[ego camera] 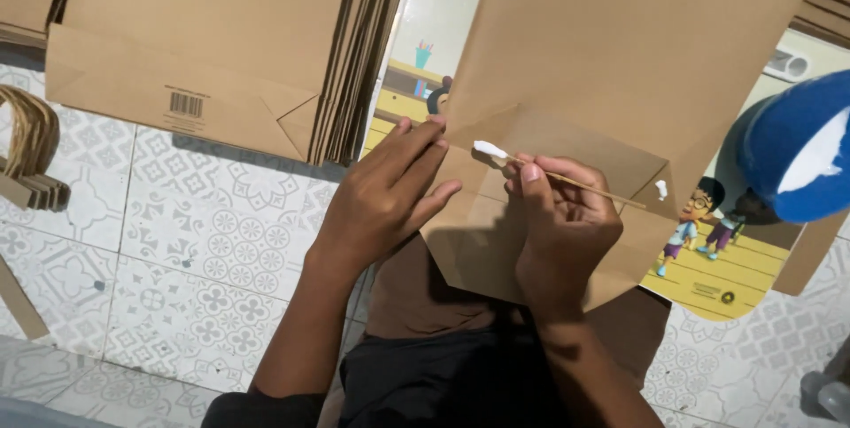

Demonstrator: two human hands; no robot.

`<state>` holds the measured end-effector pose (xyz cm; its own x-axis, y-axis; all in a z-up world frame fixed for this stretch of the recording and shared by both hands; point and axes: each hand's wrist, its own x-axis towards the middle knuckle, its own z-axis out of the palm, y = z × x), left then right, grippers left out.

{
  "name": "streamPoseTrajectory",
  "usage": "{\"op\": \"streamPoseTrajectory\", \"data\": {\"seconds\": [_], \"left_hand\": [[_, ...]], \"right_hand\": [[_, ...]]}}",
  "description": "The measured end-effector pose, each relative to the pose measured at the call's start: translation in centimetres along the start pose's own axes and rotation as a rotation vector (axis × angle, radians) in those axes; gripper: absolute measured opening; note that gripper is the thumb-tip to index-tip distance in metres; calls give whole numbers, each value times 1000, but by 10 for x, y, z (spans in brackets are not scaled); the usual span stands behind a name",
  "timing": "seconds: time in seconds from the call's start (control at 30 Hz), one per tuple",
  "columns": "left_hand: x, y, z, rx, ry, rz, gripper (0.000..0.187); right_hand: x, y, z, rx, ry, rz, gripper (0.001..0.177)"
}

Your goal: Applying glue to the bottom flaps of paper bags and folding them to complete the assembly.

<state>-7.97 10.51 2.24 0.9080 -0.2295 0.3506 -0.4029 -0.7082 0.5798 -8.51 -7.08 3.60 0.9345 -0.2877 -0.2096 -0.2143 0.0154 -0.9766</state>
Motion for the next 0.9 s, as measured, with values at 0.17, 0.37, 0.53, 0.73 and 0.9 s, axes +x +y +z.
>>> {"op": "streamPoseTrajectory", "data": {"seconds": [0.17,0.37,0.53,0.73,0.9], "left_hand": [[-6,-5,6,67,6,-8,39],[-2,-4,4,105,17,-3,36],[-3,-6,5,79,27,-29,35],[-5,-8,5,80,19,-31,37],[-5,-8,6,77,18,-32,37]], "right_hand": [[-3,2,4,-152,-53,-127,11],[-2,12,3,-144,-70,-178,12],[-1,12,7,-176,-94,-211,12],[-1,13,9,-179,-114,-232,13],[-2,16,10,-164,-111,-225,13]]}}
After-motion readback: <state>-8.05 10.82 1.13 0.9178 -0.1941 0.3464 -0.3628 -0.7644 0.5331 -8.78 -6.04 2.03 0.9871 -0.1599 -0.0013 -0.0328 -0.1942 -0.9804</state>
